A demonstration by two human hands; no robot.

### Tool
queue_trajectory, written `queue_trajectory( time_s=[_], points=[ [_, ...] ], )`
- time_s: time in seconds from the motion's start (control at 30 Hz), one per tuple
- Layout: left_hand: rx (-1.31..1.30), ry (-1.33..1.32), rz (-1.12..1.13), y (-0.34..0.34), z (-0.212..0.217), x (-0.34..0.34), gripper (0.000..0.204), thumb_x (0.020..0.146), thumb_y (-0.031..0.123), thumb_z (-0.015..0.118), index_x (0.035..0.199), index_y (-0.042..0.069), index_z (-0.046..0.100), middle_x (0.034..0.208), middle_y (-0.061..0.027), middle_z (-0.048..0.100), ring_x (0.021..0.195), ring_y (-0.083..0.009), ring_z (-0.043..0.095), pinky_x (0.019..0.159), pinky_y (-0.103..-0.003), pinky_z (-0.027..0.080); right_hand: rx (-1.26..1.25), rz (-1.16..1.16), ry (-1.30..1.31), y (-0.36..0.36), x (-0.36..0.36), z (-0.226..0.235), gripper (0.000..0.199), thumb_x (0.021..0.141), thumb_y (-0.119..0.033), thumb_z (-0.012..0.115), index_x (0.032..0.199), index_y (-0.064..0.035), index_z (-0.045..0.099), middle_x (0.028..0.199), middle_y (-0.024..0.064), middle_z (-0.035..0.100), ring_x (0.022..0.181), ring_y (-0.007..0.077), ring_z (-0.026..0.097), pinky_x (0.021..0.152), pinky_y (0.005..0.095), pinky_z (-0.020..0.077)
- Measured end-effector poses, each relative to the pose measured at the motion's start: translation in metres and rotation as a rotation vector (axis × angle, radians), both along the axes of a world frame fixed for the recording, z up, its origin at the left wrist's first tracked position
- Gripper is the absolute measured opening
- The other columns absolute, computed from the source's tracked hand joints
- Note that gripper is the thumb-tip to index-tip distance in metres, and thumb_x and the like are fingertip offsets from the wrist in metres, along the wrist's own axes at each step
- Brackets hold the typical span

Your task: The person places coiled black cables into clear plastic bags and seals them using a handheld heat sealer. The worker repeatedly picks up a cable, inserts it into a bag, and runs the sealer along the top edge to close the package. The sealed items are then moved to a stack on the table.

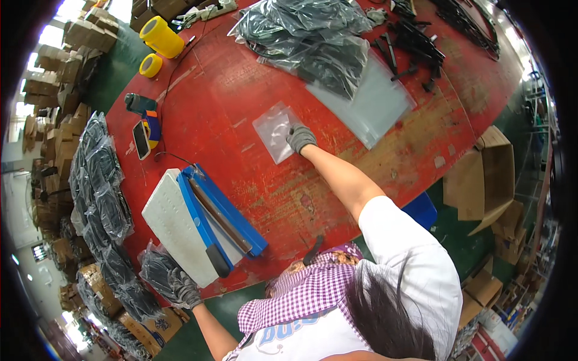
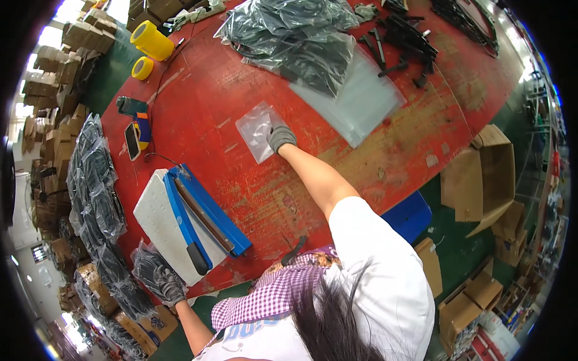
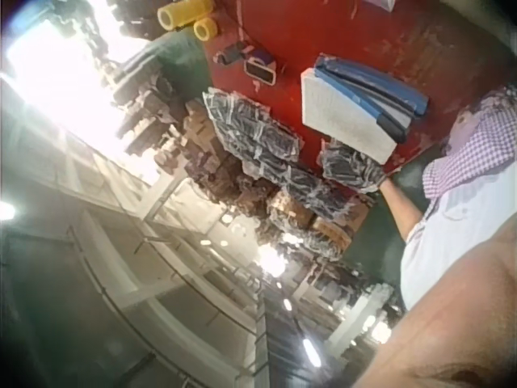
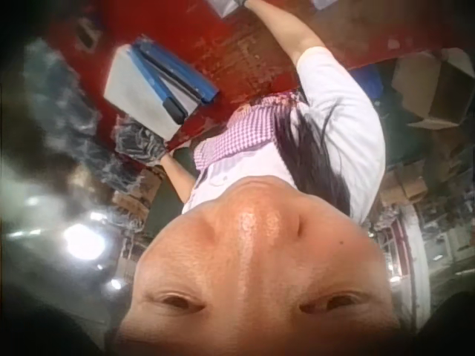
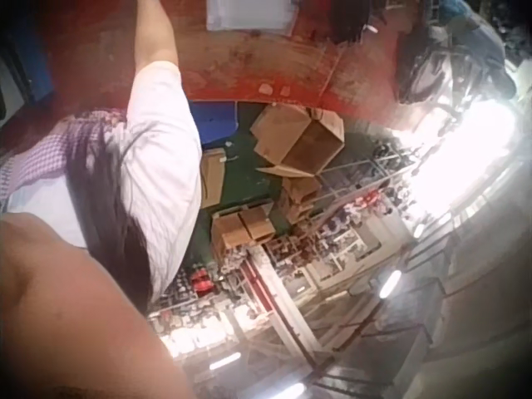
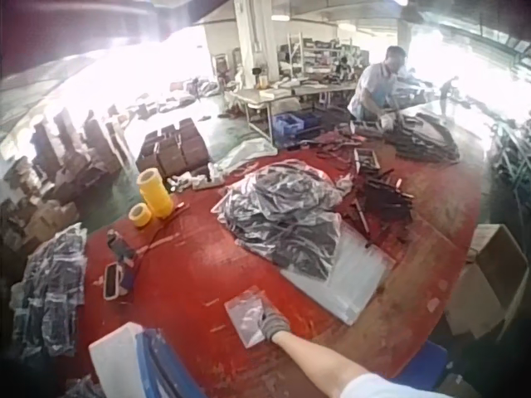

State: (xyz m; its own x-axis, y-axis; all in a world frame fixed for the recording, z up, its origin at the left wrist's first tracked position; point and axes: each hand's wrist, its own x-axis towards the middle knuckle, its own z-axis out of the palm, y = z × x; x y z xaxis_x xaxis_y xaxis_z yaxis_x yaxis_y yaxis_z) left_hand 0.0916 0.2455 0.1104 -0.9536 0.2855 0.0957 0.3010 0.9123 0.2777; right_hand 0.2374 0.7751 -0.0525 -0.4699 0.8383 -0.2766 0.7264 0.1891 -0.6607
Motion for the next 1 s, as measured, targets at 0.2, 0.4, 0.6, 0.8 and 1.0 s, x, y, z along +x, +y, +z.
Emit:
queue_trajectory(
  time_s=[0.2,0.4,0.6,0.8,1.0],
  points=[
    [0.171,-0.027,0.063,0.001,0.007,-0.005,0.019,0.076,0.008,0.051,0.093,0.001,0.056,0.108,-0.0119,0.049,0.102,-0.0240,0.045,0.089,-0.031,0.033,0.313,-0.131,0.368,0.088,-0.041,-0.009,0.029,0.068,-0.030,0.061,0.083,-0.0055,0.057,0.080,0.0150,0.059,0.077,0.0282,0.057,0.071,0.0358,0.0435],
    [0.228,-0.133,0.277,0.039,0.000,0.011,0.017,0.076,0.004,0.049,0.091,0.003,0.056,0.091,-0.0075,0.057,0.083,-0.0178,0.051,0.077,-0.028,0.039,0.315,-0.415,0.346,0.242,0.031,-0.024,0.029,0.077,-0.032,0.051,0.086,-0.0043,0.055,0.071,0.0119,0.060,0.061,0.0222,0.058,0.055,0.0291,0.0453],
    [0.200,-0.279,0.427,0.029,-0.017,0.008,0.016,0.077,0.002,0.049,0.091,0.003,0.056,0.087,-0.0059,0.057,0.078,-0.0157,0.051,0.074,-0.026,0.040,-0.879,-0.597,0.927,0.317,-0.015,0.041,0.044,0.077,-0.047,0.048,0.083,-0.0034,0.051,0.072,0.0105,0.060,0.054,0.0220,0.058,0.045,0.0299,0.0477],
    [0.275,-0.238,0.471,0.006,-0.022,0.004,0.014,0.075,0.002,0.051,0.087,0.004,0.059,0.082,-0.0039,0.057,0.075,-0.0138,0.050,0.068,-0.026,0.041,-0.983,-0.822,0.803,0.328,-0.082,0.067,0.057,0.067,-0.057,0.055,0.088,-0.0048,0.048,0.066,0.0102,0.056,0.050,0.0223,0.054,0.038,0.0325,0.0420],
    [0.311,-0.142,0.568,-0.044,-0.044,0.013,0.013,0.074,0.000,0.052,0.085,0.003,0.059,0.078,-0.0038,0.057,0.068,-0.0138,0.050,0.065,-0.025,0.041,0.611,0.104,-0.126,0.342,-0.124,0.101,0.036,0.076,-0.028,0.041,0.096,-0.0013,0.053,0.085,0.0191,0.059,0.077,0.0308,0.059,0.068,0.0392,0.0445]
  ],
)
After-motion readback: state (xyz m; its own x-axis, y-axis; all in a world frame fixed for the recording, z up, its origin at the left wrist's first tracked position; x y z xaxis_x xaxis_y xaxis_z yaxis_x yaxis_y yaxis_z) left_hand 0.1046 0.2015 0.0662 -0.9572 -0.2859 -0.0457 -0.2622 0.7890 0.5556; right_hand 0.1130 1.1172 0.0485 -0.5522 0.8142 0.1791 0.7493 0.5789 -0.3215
